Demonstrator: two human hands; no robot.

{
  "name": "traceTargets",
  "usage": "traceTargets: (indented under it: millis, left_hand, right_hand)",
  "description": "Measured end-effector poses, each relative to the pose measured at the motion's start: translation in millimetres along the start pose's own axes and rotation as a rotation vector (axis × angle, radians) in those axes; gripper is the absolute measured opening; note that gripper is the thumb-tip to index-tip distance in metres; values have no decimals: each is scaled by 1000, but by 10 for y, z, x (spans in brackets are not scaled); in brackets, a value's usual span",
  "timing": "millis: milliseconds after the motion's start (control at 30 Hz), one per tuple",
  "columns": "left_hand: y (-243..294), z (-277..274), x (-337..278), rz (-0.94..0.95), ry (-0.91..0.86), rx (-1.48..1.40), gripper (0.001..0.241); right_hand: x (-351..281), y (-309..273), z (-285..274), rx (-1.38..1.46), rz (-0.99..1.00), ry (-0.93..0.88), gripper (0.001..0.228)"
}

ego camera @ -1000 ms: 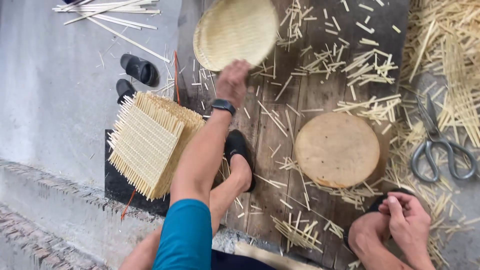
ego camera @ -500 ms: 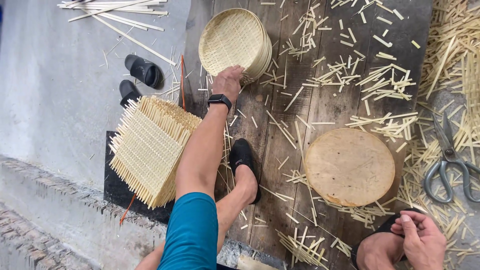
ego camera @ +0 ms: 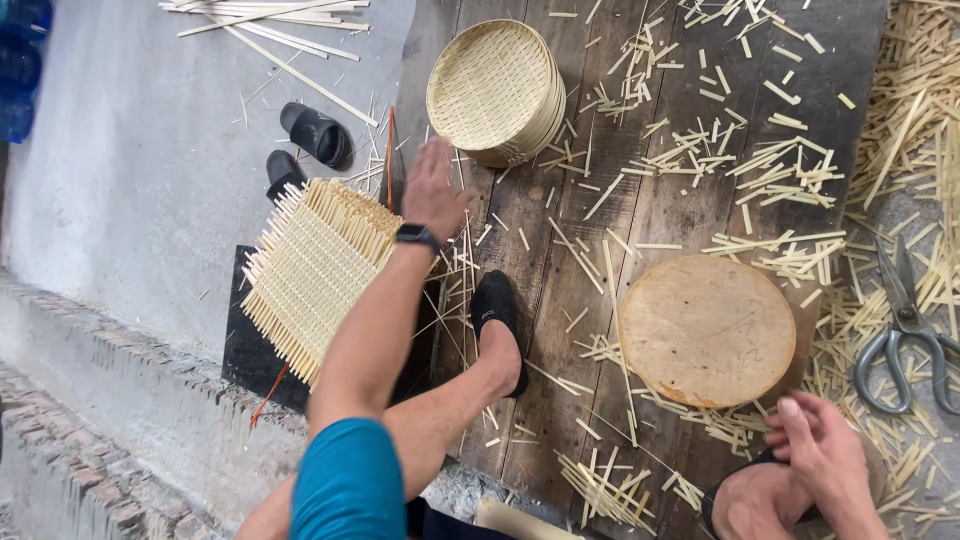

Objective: Weaving bamboo strips over a mold and trimming the edges with scissors to form a round basket component.

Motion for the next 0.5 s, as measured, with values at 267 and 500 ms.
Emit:
traceTargets:
  millis: [267,500]
  left_hand:
    - [-907,-812,-1621,-572,-552,214,134]
    - [-1685,-1117,-1836,-593,-466,-131,83]
  right_hand:
    - [224,-386,722,166,84,-246,46]
    - [140,-184,528,166,91,-203,44]
Point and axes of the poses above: each hand's wrist, its own x-axis towards the middle knuckle, its own z-axis out of the palm, y = z × x, the point moved 3 cm from there along x, towards the middle knuckle, and after that the axes turned 4 degrees about y, right-handed, at the moved point
